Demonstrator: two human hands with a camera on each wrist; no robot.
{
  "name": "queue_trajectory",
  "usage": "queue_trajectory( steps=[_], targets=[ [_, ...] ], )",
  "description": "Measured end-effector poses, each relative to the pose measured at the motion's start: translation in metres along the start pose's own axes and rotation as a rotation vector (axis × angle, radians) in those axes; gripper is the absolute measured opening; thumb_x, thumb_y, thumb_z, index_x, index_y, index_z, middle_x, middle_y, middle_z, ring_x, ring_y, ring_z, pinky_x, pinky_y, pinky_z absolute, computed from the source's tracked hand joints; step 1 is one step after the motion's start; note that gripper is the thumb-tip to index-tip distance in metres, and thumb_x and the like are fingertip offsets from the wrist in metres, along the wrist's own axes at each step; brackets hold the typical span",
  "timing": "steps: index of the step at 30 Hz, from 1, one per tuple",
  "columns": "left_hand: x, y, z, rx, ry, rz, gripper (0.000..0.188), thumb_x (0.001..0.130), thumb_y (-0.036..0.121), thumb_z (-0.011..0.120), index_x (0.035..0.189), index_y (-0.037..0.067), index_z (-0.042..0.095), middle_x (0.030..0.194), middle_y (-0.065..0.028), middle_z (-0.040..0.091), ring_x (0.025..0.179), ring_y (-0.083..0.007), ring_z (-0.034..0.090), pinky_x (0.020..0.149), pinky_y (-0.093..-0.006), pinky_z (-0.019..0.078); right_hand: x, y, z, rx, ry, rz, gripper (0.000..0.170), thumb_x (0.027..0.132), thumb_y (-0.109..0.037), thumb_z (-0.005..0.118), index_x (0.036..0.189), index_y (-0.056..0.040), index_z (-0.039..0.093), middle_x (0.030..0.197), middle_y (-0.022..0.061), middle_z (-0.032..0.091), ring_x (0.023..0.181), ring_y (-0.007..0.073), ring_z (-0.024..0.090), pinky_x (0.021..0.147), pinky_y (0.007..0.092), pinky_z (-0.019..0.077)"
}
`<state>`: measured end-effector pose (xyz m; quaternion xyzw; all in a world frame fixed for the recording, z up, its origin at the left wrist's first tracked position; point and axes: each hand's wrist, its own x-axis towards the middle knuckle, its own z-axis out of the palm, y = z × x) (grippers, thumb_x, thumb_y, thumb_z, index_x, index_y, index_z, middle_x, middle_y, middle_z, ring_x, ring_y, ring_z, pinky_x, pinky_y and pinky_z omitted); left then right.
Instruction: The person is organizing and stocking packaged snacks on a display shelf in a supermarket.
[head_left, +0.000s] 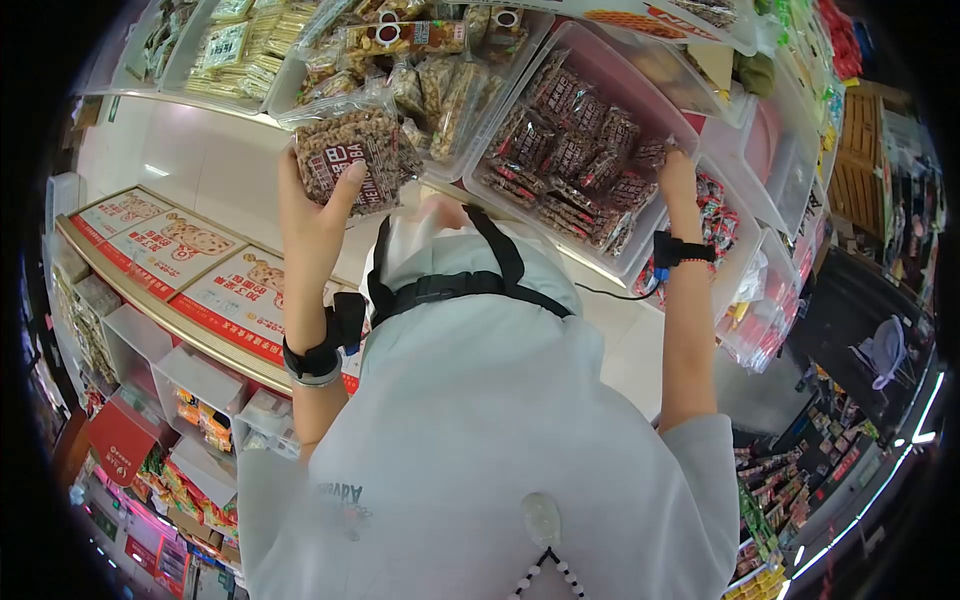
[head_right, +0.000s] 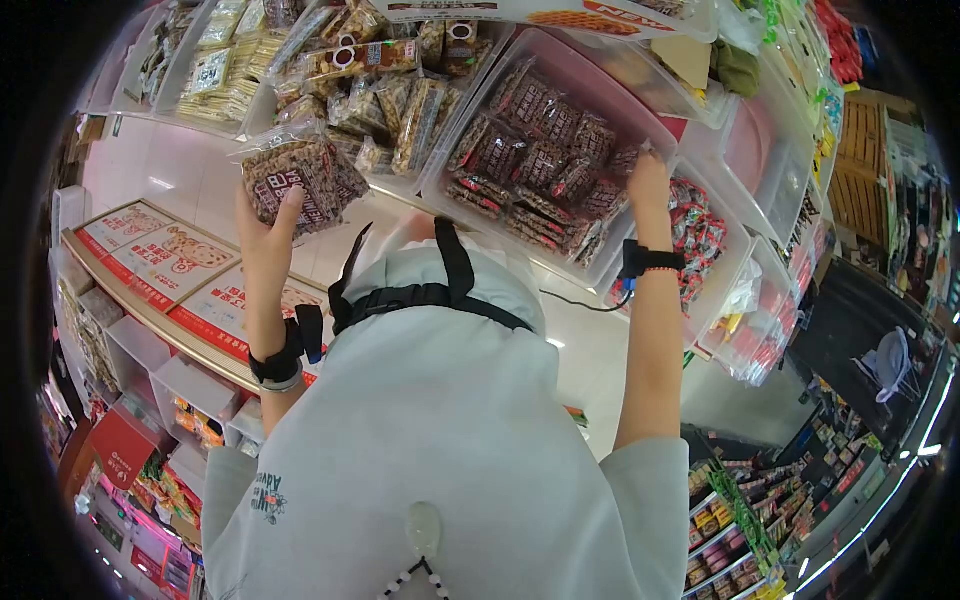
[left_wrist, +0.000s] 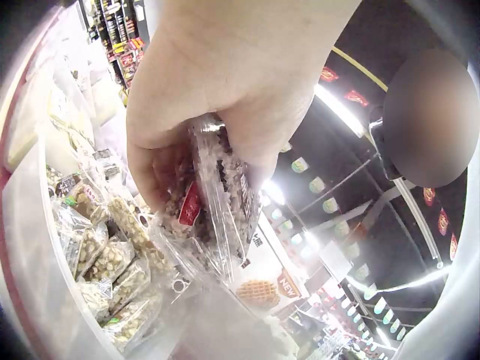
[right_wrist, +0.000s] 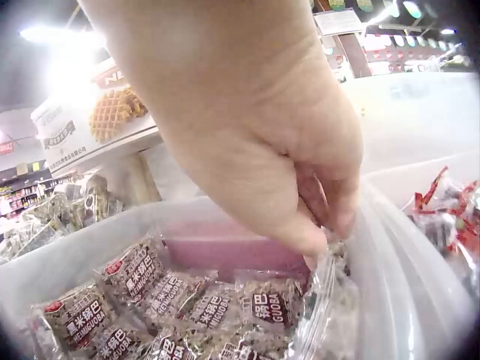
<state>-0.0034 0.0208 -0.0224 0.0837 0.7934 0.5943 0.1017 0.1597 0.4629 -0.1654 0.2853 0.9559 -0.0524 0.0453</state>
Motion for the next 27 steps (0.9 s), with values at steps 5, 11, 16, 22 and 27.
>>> queue_trajectory(
  steps=[5,11,16,22,27],
  targets=[
    [0.0,-0.002,-0.001,-0.036,-0.01,-0.041,0.051,0.079,0.017,0.065,0.116,-0.004,0.038,0.102,-0.0123,0.054,0.089,-0.0148,0.054,0.077,-0.0276,0.0447,0.004,-0.029,-0.026,-0.155,0.117,-0.084,0.025,0.072,-0.005,0.052,0.097,0.0001,0.057,0.1,0.022,0.057,0.093,0.039,0.055,0.08,0.0435,0.045],
    [0.0,0.001,-0.001,-0.009,-0.018,-0.034,0.049,0.079,0.017,0.065,0.114,-0.004,0.038,0.101,-0.0118,0.054,0.089,-0.0147,0.054,0.077,-0.0275,0.0449,0.018,-0.084,-0.001,-0.07,-0.441,0.057,0.029,0.071,-0.015,0.064,0.095,0.0008,0.057,0.099,0.0252,0.057,0.093,0.0406,0.055,0.08,0.0442,0.046],
    [-0.002,0.002,-0.005,-0.015,0.033,-0.064,0.048,0.079,0.017,0.065,0.113,-0.004,0.039,0.1,-0.0114,0.054,0.087,-0.0142,0.054,0.076,-0.027,0.0449,0.012,-0.086,0.051,-0.186,-0.431,-0.073,0.025,0.075,-0.014,0.058,0.096,0.0006,0.057,0.095,0.0229,0.059,0.091,0.0379,0.058,0.077,0.0433,0.0489],
    [-0.003,-0.001,-0.008,-0.008,0.062,-0.099,0.046,0.079,0.016,0.065,0.112,-0.004,0.039,0.099,-0.0112,0.054,0.086,-0.0135,0.054,0.076,-0.0266,0.0449,0.015,-0.09,0.032,-0.18,-0.532,0.02,0.051,0.068,-0.021,0.07,0.113,-0.0057,0.051,0.121,0.0168,0.048,0.108,0.034,0.051,0.086,0.0435,0.045],
    [-0.001,0.001,-0.008,-0.02,0.05,-0.092,0.045,0.079,0.016,0.064,0.111,-0.004,0.04,0.099,-0.0111,0.054,0.086,-0.0136,0.054,0.076,-0.0267,0.0449,0.026,-0.092,0.026,-0.421,-0.463,-0.161,0.097,0.054,-0.032,0.081,0.133,-0.0101,0.03,0.143,0.0084,0.019,0.126,0.034,0.03,0.1,0.0469,0.0293]
  ],
)
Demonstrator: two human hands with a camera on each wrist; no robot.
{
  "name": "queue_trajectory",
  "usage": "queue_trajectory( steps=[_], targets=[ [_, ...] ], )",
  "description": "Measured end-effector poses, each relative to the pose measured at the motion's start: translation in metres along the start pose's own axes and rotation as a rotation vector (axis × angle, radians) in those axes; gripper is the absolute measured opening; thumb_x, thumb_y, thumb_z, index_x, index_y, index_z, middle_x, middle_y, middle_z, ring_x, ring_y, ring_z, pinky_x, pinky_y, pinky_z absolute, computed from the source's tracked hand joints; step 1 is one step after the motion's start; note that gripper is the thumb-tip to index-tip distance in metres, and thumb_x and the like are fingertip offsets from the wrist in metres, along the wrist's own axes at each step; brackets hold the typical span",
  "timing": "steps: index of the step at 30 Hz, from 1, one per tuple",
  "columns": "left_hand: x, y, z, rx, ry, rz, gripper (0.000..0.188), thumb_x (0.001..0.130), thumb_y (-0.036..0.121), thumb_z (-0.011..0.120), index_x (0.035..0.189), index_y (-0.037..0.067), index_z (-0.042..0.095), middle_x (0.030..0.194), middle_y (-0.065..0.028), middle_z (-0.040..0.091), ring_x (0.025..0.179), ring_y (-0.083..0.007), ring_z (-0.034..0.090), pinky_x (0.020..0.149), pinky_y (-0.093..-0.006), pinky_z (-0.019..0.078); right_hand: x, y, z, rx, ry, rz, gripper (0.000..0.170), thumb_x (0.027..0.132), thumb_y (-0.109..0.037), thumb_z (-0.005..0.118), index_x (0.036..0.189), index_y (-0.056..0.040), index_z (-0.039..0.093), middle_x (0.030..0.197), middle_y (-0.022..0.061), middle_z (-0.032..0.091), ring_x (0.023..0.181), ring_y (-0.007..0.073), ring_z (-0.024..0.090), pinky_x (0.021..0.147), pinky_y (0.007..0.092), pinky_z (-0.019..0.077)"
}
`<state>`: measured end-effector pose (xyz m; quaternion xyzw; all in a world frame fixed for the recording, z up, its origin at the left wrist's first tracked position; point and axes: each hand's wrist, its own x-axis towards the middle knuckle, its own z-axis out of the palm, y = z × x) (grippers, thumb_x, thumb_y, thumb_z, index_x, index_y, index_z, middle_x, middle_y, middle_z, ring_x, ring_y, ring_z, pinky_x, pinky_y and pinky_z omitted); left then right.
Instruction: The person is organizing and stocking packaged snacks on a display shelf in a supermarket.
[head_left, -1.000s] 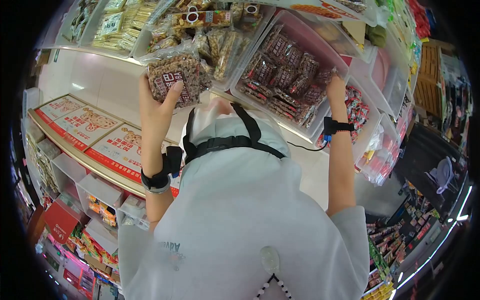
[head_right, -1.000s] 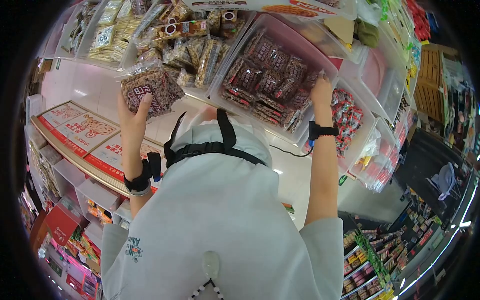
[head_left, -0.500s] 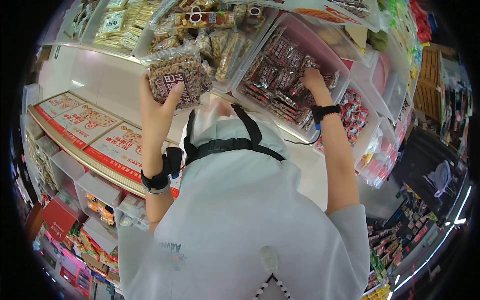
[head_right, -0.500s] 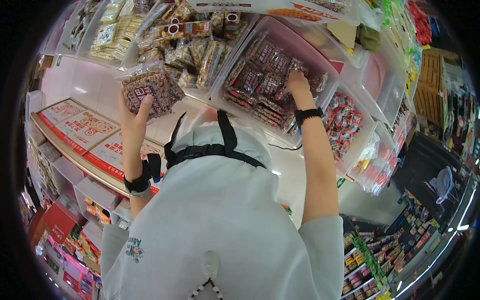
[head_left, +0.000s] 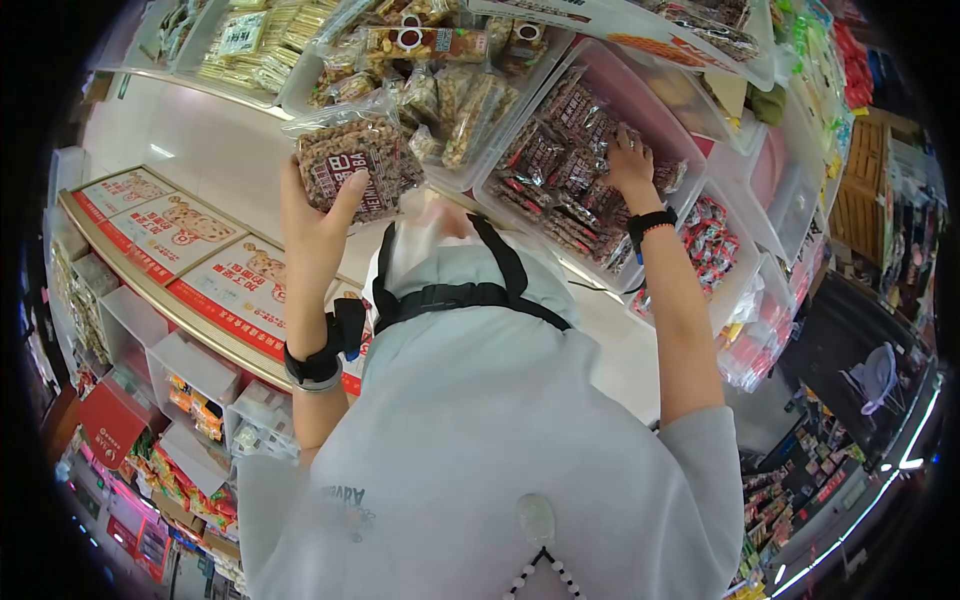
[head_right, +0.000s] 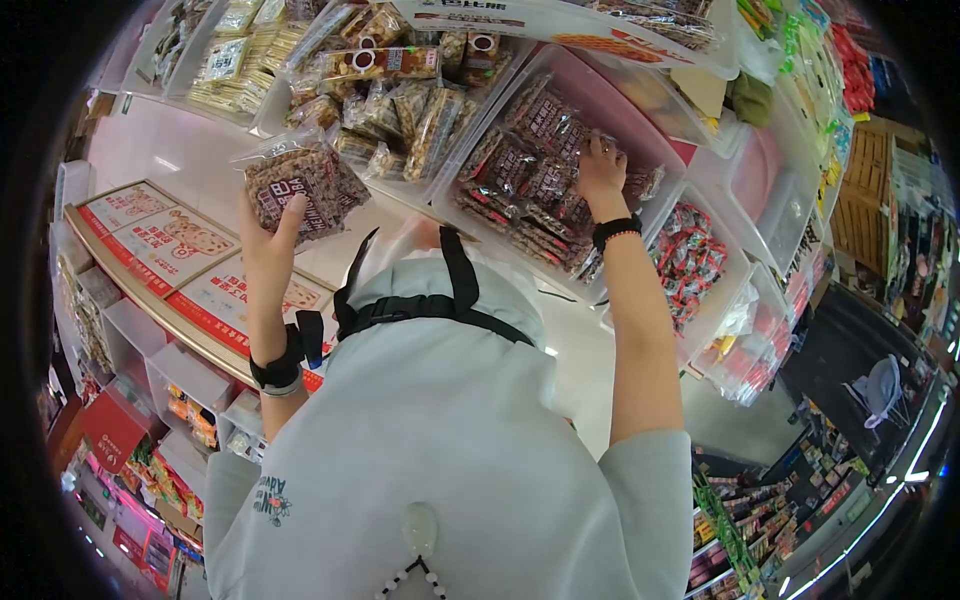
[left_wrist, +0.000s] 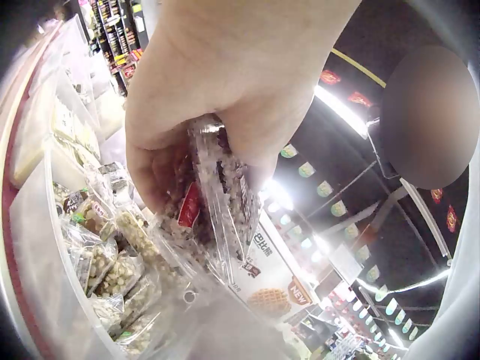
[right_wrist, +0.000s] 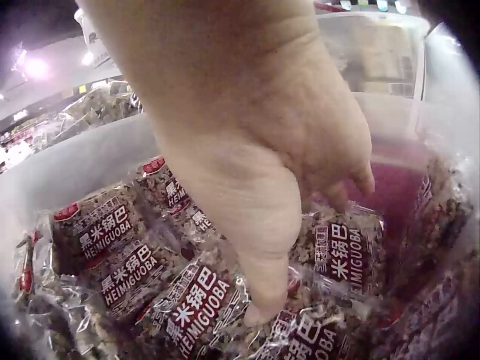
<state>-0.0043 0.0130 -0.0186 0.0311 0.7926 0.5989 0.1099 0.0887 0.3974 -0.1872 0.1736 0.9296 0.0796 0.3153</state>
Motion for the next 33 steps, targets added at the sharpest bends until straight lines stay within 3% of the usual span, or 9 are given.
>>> queue_trajectory(
  steps=[6,13,15,16,18,19,24,28,33],
  targets=[
    [-0.001,0.006,-0.003,0.029,0.016,0.006,0.045,0.079,0.016,0.065,0.111,-0.003,0.04,0.099,-0.011,0.054,0.087,-0.0145,0.054,0.076,-0.0271,0.0444,0.016,0.008,0.003,0.098,-0.166,0.007,0.1,0.054,-0.037,0.08,0.132,-0.0001,0.029,0.144,0.0178,0.012,0.129,0.0387,0.021,0.102,0.0456,0.027],
    [-0.004,0.001,-0.006,0.03,0.029,-0.009,0.044,0.079,0.015,0.065,0.111,-0.003,0.041,0.099,-0.0109,0.054,0.089,-0.0148,0.052,0.079,-0.0281,0.0428,0.027,0.04,0.022,0.278,-0.135,-0.154,0.092,0.06,-0.037,0.076,0.127,0.0084,0.032,0.14,0.0264,0.015,0.13,0.0383,0.018,0.105,0.0389,0.0234],
    [-0.004,0.0,-0.006,0.012,0.022,-0.019,0.044,0.079,0.015,0.065,0.111,-0.003,0.041,0.099,-0.0108,0.054,0.089,-0.0149,0.052,0.079,-0.0281,0.0427,0.025,0.051,0.022,0.491,0.105,-0.231,0.075,0.068,-0.03,0.071,0.126,0.0027,0.036,0.136,0.0246,0.026,0.124,0.0392,0.03,0.099,0.0402,0.0325],
    [-0.004,-0.001,-0.005,0.032,0.011,0.005,0.043,0.08,0.016,0.063,0.111,-0.003,0.04,0.099,-0.0107,0.054,0.09,-0.0153,0.052,0.08,-0.0284,0.0425,0.015,0.051,0.006,0.492,0.114,-0.225,0.075,0.068,-0.03,0.071,0.126,0.0027,0.036,0.136,0.0246,0.026,0.124,0.0392,0.03,0.099,0.0402,0.0325],
    [-0.002,-0.003,-0.003,0.05,-0.006,0.041,0.042,0.081,0.016,0.062,0.111,-0.003,0.04,0.099,-0.0106,0.054,0.09,-0.0156,0.052,0.08,-0.0286,0.0423,-0.017,0.053,-0.028,0.759,0.216,-0.178,0.055,0.076,-0.028,0.063,0.118,0.0026,0.046,0.126,0.0244,0.042,0.117,0.0365,0.04,0.096,0.0386,0.0351],
    [-0.001,-0.004,-0.001,0.022,-0.029,0.06,0.041,0.082,0.015,0.06,0.112,-0.004,0.04,0.1,-0.0108,0.054,0.09,-0.0159,0.052,0.081,-0.0288,0.0419,-0.031,0.048,-0.039,0.794,0.289,-0.139,0.043,0.078,-0.023,0.06,0.113,-0.0001,0.051,0.114,0.0213,0.052,0.107,0.0356,0.049,0.092,0.0386,0.038],
    [0.002,0.003,0.011,-0.034,-0.304,0.068,0.049,0.084,0.011,0.055,0.124,-0.004,0.03,0.111,-0.0131,0.049,0.099,-0.0158,0.048,0.085,-0.0279,0.0398,-0.125,-0.006,-0.118,0.775,0.508,-0.248,0.033,0.081,-0.02,0.056,0.11,-0.0032,0.053,0.104,0.0188,0.057,0.096,0.0318,0.056,0.082,0.0382,0.0442],
    [0.002,0.037,0.042,-0.168,-0.51,-0.048,0.053,0.082,0.009,0.058,0.124,-0.001,0.027,0.112,-0.0122,0.048,0.101,-0.0152,0.047,0.083,-0.0259,0.0412,-0.179,-0.07,-0.152,1.277,0.407,-0.378,0.038,0.083,-0.022,0.056,0.113,-0.001,0.048,0.1,0.0177,0.054,0.088,0.0304,0.057,0.075,0.0349,0.0457],
    [0.001,0.043,0.063,-0.246,-0.654,0.037,0.054,0.08,0.005,0.061,0.123,0.002,0.028,0.114,-0.0123,0.044,0.104,-0.0161,0.045,0.086,-0.0299,0.0425,-0.187,-0.097,-0.153,1.337,0.513,-0.369,0.044,0.079,-0.024,0.061,0.109,0.0018,0.042,0.098,0.0189,0.049,0.085,0.0346,0.054,0.071,0.0377,0.0439]
  ],
)
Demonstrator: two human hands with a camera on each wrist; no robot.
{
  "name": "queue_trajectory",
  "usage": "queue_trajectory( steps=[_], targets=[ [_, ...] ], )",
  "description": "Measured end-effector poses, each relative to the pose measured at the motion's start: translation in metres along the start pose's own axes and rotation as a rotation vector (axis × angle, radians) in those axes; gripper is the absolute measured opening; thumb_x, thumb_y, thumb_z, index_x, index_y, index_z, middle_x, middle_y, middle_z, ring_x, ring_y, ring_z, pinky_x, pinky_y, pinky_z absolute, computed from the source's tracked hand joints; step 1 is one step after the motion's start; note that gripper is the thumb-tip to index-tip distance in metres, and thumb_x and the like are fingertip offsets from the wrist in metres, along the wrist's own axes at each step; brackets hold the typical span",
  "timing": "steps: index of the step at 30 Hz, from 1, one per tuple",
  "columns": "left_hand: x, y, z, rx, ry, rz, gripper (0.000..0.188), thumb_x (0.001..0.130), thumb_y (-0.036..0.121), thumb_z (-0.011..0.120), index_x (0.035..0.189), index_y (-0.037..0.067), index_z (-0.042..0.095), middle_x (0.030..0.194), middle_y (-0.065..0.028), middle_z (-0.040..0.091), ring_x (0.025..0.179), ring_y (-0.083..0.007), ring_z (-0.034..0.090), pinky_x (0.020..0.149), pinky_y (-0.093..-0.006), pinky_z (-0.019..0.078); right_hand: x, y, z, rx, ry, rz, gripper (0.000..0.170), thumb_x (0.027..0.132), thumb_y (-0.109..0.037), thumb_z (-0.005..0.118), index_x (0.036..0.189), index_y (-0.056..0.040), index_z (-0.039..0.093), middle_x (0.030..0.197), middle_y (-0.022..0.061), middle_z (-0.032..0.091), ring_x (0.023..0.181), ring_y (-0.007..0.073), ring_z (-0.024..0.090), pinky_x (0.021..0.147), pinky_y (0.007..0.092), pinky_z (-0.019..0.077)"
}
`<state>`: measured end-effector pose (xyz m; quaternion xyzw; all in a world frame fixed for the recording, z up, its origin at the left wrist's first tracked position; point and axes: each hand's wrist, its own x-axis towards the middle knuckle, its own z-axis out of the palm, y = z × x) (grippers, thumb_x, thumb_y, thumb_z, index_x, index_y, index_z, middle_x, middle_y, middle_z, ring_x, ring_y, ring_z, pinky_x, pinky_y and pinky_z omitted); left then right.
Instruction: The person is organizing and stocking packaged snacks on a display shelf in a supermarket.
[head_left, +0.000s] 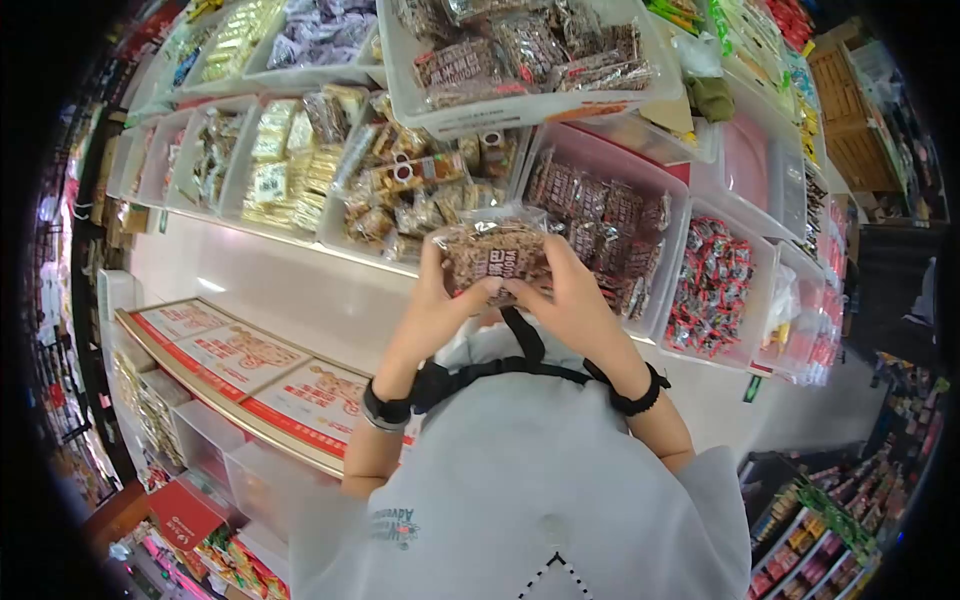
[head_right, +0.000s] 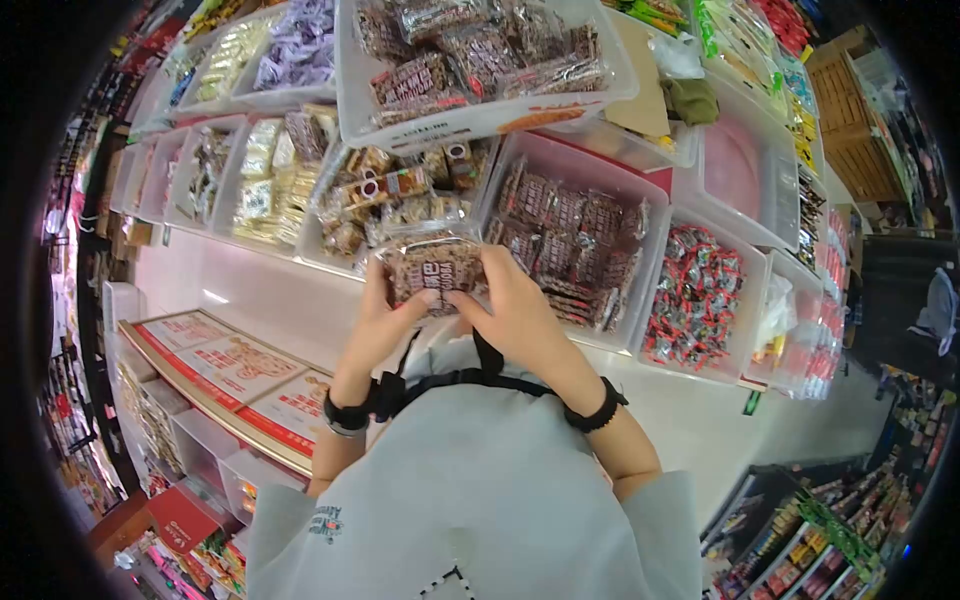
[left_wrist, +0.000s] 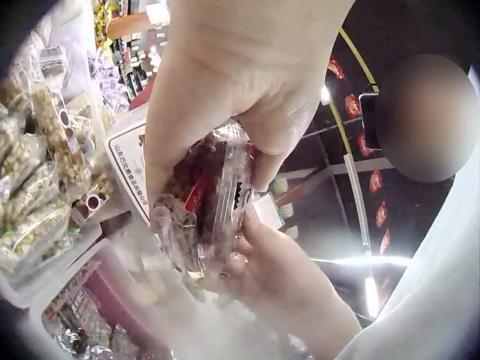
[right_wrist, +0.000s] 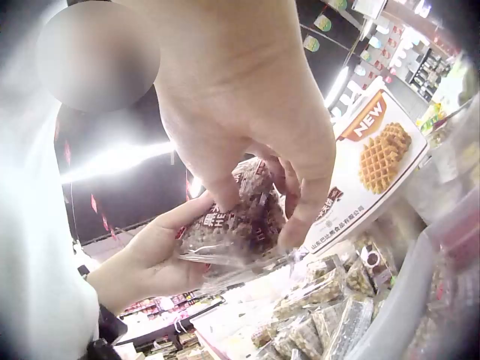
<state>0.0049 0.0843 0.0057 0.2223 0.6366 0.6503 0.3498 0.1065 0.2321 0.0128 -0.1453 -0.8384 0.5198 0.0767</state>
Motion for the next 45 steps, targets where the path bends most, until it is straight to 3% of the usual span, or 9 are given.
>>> queue_trajectory(
  steps=[7,11,16,20,23,27,36,39,45],
  targets=[
    [-0.003,0.001,-0.002,-0.451,0.05,-0.224,0.051,0.091,0.014,0.043,0.134,0.002,0.019,0.125,-0.0109,0.038,0.113,-0.0148,0.038,0.095,-0.0286,0.0321,-0.004,0.004,0.001,0.119,0.054,0.027,0.051,0.076,-0.016,0.066,0.117,0.0014,0.039,0.099,0.0139,0.047,0.078,0.023,0.057,0.069,0.0303,0.0472],
    [-0.003,0.004,-0.001,-0.219,-0.006,-0.152,0.05,0.09,0.012,0.046,0.133,0.003,0.022,0.122,-0.0102,0.041,0.113,-0.0154,0.039,0.095,-0.0285,0.032,-0.006,0.0,0.008,0.203,0.175,0.115,0.064,0.077,-0.014,0.065,0.13,-0.0016,0.031,0.099,0.0149,0.047,0.079,0.0222,0.058,0.068,0.0294,0.048],
    [-0.007,-0.018,-0.002,-0.231,0.001,-0.126,0.053,0.091,0.02,0.047,0.134,0.002,0.021,0.124,-0.0093,0.041,0.112,-0.016,0.04,0.097,-0.03,0.0313,-0.002,0.002,0.016,-0.056,0.172,-0.128,0.086,0.076,-0.029,0.066,0.137,-0.0005,0.012,0.112,0.0221,0.041,0.087,0.0358,0.055,0.074,0.0388,0.0471],
    [-0.005,-0.028,-0.004,-0.237,0.018,-0.152,0.057,0.093,0.025,0.043,0.137,0.003,0.015,0.122,-0.0093,0.043,0.108,-0.0149,0.043,0.089,-0.0277,0.0385,-0.006,-0.019,0.014,-0.03,-0.101,0.086,0.104,0.071,-0.039,0.067,0.137,0.0007,-0.002,0.124,0.0305,0.03,0.103,0.0466,0.046,0.082,0.0437,0.0433],
    [-0.007,-0.028,-0.009,-0.182,0.08,-0.33,0.055,0.092,0.023,0.045,0.135,0.002,0.019,0.119,-0.0093,0.045,0.104,-0.0146,0.047,0.085,-0.0269,0.0415,-0.007,-0.004,0.025,0.009,-0.047,0.021,0.102,0.069,-0.034,0.068,0.137,-0.0007,0.0,0.123,0.0302,0.03,0.106,0.0469,0.044,0.085,0.0443,0.0419],
    [-0.008,-0.023,-0.007,-0.275,0.141,-0.214,0.053,0.089,0.022,0.049,0.132,0.001,0.026,0.117,-0.0095,0.047,0.102,-0.0156,0.048,0.085,-0.0274,0.0417,0.002,0.008,0.019,-0.057,-0.035,0.059,0.099,0.067,-0.029,0.067,0.138,-0.0011,0.003,0.123,0.0314,0.03,0.108,0.0469,0.042,0.089,0.0435,0.0402],
    [-0.024,-0.028,-0.044,-0.199,0.408,-0.223,0.047,0.085,0.022,0.054,0.123,0.0,0.038,0.11,-0.0091,0.051,0.096,-0.0162,0.054,0.079,-0.0282,0.0457,0.067,0.178,-0.006,-0.093,0.192,0.717,0.101,0.062,-0.034,0.069,0.136,0.0028,0.01,0.128,0.0369,0.024,0.119,0.0468,0.031,0.1,0.041,0.0296],
    [-0.029,-0.033,-0.049,-0.258,0.418,-0.212,0.044,0.086,0.019,0.052,0.124,0.0,0.038,0.11,-0.0098,0.052,0.095,-0.0174,0.055,0.078,-0.0295,0.047,0.087,0.217,0.006,-0.109,0.317,0.612,0.103,0.063,-0.037,0.071,0.135,0.0027,0.009,0.127,0.0376,0.024,0.116,0.0475,0.032,0.098,0.041,0.0318],
    [-0.03,-0.027,-0.046,-0.194,0.476,-0.197,0.044,0.087,0.017,0.051,0.125,0.001,0.036,0.11,-0.0102,0.051,0.095,-0.0176,0.054,0.08,-0.0297,0.0462,0.099,0.249,0.026,-0.231,0.331,0.484,0.064,0.077,-0.011,0.061,0.132,-0.0023,0.03,0.13,0.0241,0.03,0.117,0.041,0.036,0.095,0.0421,0.0361]
  ],
)
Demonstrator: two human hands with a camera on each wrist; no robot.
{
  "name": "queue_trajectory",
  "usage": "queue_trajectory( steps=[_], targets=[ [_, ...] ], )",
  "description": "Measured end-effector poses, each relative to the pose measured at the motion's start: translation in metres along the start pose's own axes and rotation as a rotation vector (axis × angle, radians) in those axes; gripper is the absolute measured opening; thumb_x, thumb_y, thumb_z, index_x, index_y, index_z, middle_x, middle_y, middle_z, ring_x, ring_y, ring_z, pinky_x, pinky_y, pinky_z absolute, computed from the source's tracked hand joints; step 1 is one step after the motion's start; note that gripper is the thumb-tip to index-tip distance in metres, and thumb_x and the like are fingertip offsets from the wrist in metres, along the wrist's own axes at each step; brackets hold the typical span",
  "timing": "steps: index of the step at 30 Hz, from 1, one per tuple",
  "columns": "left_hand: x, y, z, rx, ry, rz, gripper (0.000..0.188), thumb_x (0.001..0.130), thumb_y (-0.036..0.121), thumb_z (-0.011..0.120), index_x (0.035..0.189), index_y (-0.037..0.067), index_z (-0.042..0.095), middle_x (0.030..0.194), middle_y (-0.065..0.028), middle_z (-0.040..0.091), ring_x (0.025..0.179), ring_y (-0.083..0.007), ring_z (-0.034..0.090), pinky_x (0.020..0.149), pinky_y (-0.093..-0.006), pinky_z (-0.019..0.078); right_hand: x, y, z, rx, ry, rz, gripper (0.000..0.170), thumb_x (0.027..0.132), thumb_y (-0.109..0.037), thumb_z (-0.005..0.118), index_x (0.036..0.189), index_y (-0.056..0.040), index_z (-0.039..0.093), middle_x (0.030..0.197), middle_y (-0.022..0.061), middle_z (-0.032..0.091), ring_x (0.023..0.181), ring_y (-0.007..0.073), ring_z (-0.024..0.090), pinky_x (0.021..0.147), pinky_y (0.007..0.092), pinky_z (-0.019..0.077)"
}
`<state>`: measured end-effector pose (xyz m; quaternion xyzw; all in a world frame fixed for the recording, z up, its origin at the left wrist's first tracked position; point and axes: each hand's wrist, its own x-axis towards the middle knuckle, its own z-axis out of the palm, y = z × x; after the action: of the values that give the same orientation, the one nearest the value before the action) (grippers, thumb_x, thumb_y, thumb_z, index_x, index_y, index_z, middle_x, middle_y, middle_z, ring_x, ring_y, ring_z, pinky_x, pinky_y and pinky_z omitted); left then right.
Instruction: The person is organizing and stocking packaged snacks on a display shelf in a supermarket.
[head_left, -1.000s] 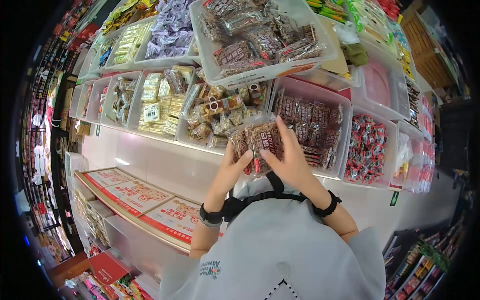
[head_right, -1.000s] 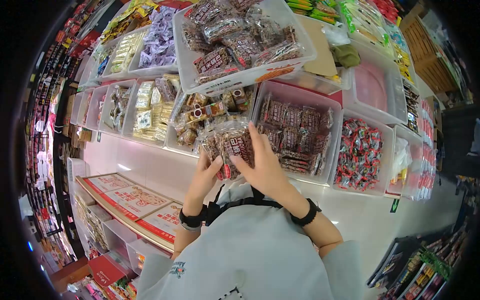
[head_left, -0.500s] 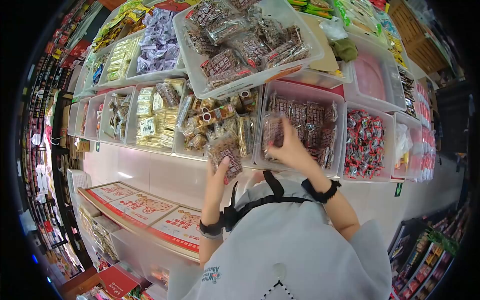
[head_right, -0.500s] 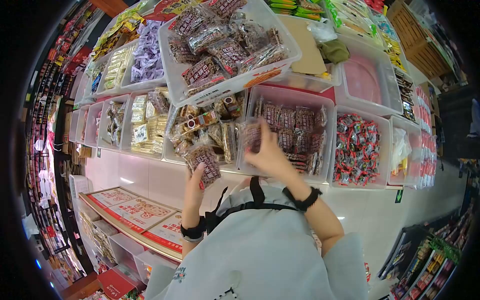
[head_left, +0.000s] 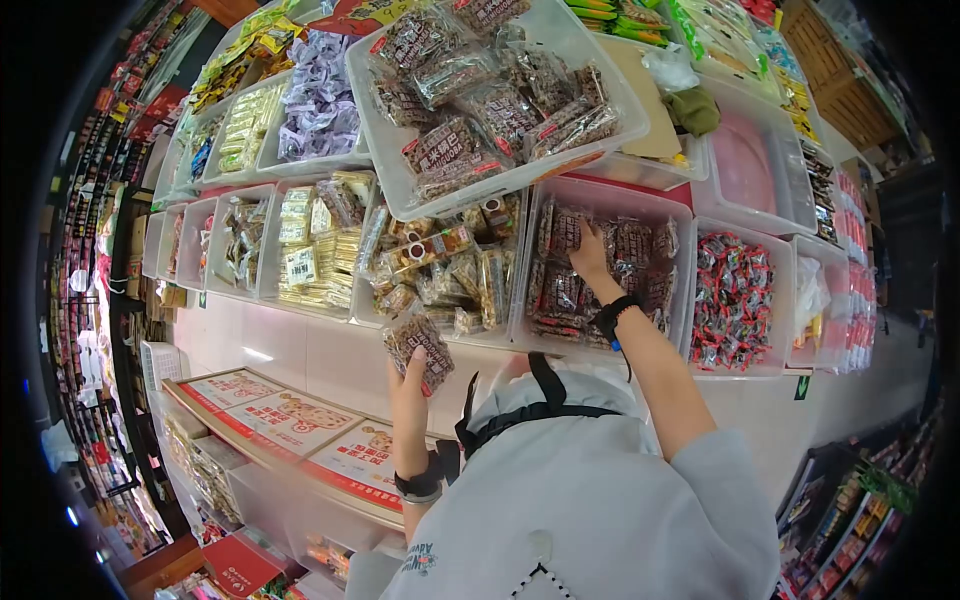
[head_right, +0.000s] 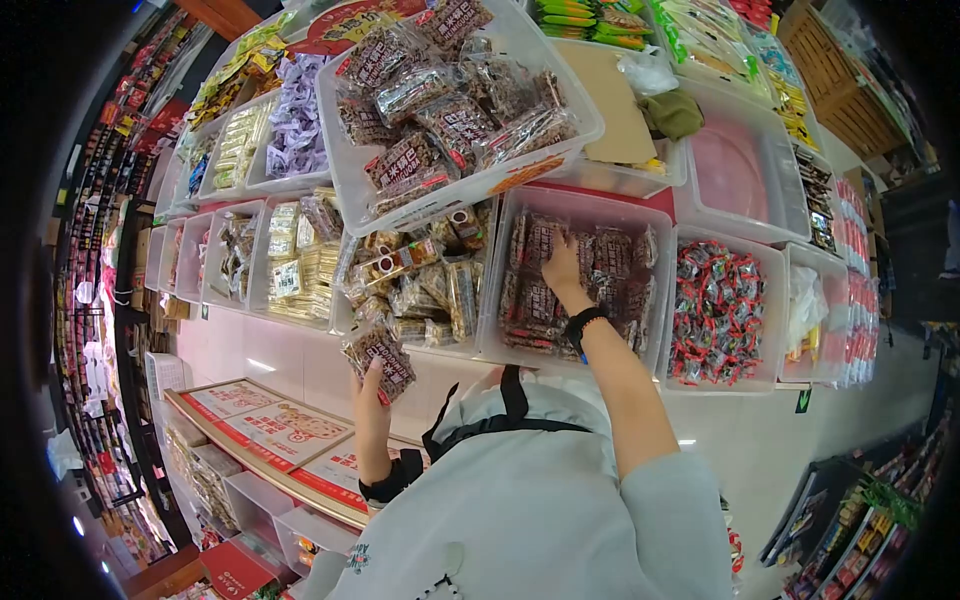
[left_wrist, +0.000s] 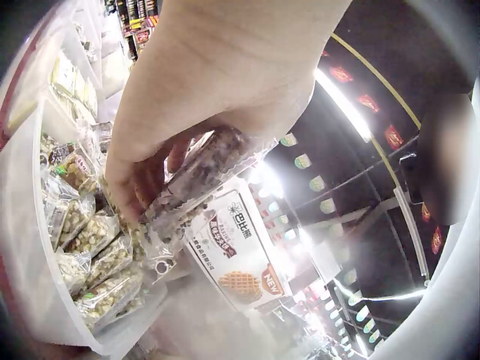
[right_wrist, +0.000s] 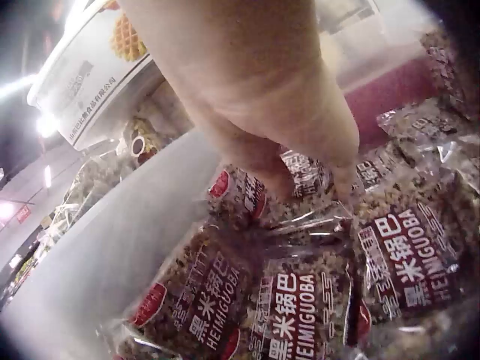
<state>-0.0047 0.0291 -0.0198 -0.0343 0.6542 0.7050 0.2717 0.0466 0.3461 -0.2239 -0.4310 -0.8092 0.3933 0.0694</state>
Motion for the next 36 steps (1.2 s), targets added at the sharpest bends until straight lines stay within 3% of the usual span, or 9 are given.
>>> queue_trajectory(
  steps=[8,10,14,16,20,22,25,30,36],
  targets=[
    [0.006,-0.003,0.007,0.124,0.009,0.066,0.041,0.087,0.02,0.053,0.121,0.001,0.041,0.103,-0.0076,0.053,0.085,-0.0118,0.053,0.071,-0.0246,0.0448,0.008,0.02,-0.022,0.019,0.092,-0.194,0.037,0.074,-0.003,0.057,0.11,-0.002,0.051,0.116,0.0192,0.049,0.11,0.0364,0.045,0.09,0.0413,0.0393],
    [0.008,0.003,0.01,0.121,0.015,0.067,0.038,0.087,0.02,0.053,0.119,0.002,0.044,0.098,-0.0057,0.054,0.081,-0.01,0.052,0.068,-0.0231,0.0436,-0.02,-0.033,-0.062,0.049,0.109,-0.125,0.031,0.073,0.0,0.056,0.104,0.0001,0.053,0.122,0.0189,0.044,0.102,0.0293,0.053,0.08,0.0359,0.0443],
    [-0.001,0.02,0.033,0.247,-0.011,0.092,0.029,0.087,0.018,0.053,0.111,0.003,0.049,0.084,-0.0016,0.055,0.072,-0.0058,0.049,0.063,-0.0205,0.0415,-0.09,-0.112,-0.114,0.466,-0.518,-0.226,0.035,0.08,-0.014,0.06,0.11,-0.0008,0.05,0.113,0.0147,0.052,0.094,0.0192,0.057,0.072,0.0286,0.0474],
    [-0.004,0.022,0.052,0.245,-0.05,0.132,0.025,0.087,0.017,0.053,0.108,0.003,0.049,0.084,-0.0017,0.055,0.073,-0.0059,0.05,0.062,-0.0208,0.0422,-0.124,-0.127,-0.116,0.644,-0.666,-0.419,0.045,0.081,-0.017,0.061,0.119,-0.0005,0.042,0.104,0.0095,0.057,0.088,0.0181,0.059,0.07,0.0301,0.0488],
    [-0.012,0.037,0.091,0.384,-0.416,0.243,0.026,0.086,0.015,0.055,0.107,0.001,0.048,0.088,-0.0075,0.055,0.078,-0.0127,0.053,0.068,-0.0266,0.0447,-0.141,-0.156,-0.145,0.534,-0.858,-0.321,0.049,0.079,-0.01,0.062,0.121,0.0026,0.039,0.098,0.0056,0.058,0.09,0.0142,0.055,0.078,0.0288,0.0459],
    [-0.006,0.053,0.102,0.577,-0.497,0.318,0.026,0.085,0.013,0.056,0.106,0.0,0.048,0.091,-0.0101,0.054,0.082,-0.0156,0.054,0.072,-0.0287,0.0448,-0.139,-0.146,-0.147,0.65,-0.681,-0.413,0.04,0.078,-0.009,0.063,0.113,0.0042,0.048,0.097,0.0073,0.06,0.089,0.012,0.055,0.079,0.0274,0.0453],
    [0.022,0.088,0.107,0.755,-0.578,0.943,0.023,0.082,0.006,0.056,0.103,0.0,0.05,0.105,-0.0095,0.05,0.086,-0.0172,0.053,0.071,-0.0262,0.0439,-0.15,-0.138,-0.169,0.71,-0.493,-0.247,0.033,0.076,-0.009,0.065,0.104,0.0049,0.055,0.098,0.0082,0.061,0.087,0.0109,0.054,0.079,0.0268,0.0447],
    [0.047,0.155,0.12,0.572,-0.553,0.807,0.023,0.08,0.006,0.057,0.101,0.0,0.052,0.098,-0.0125,0.052,0.092,-0.0254,0.051,0.079,-0.0329,0.0424,-0.16,-0.102,-0.196,0.68,-0.107,-0.19,0.039,0.073,-0.006,0.067,0.107,0.0044,0.051,0.098,0.0087,0.06,0.087,0.0131,0.055,0.079,0.0271,0.044],
    [0.139,0.196,0.142,0.881,-0.415,1.024,0.035,0.075,0.017,0.062,0.103,0.0,0.05,0.099,-0.0149,0.051,0.096,-0.0282,0.05,0.083,-0.0353,0.0407,-0.172,-0.083,-0.213,0.709,0.112,-0.088,0.045,0.071,-0.005,0.066,0.111,0.0027,0.047,0.1,0.008,0.056,0.091,0.0153,0.054,0.083,0.0286,0.042]
  ],
)
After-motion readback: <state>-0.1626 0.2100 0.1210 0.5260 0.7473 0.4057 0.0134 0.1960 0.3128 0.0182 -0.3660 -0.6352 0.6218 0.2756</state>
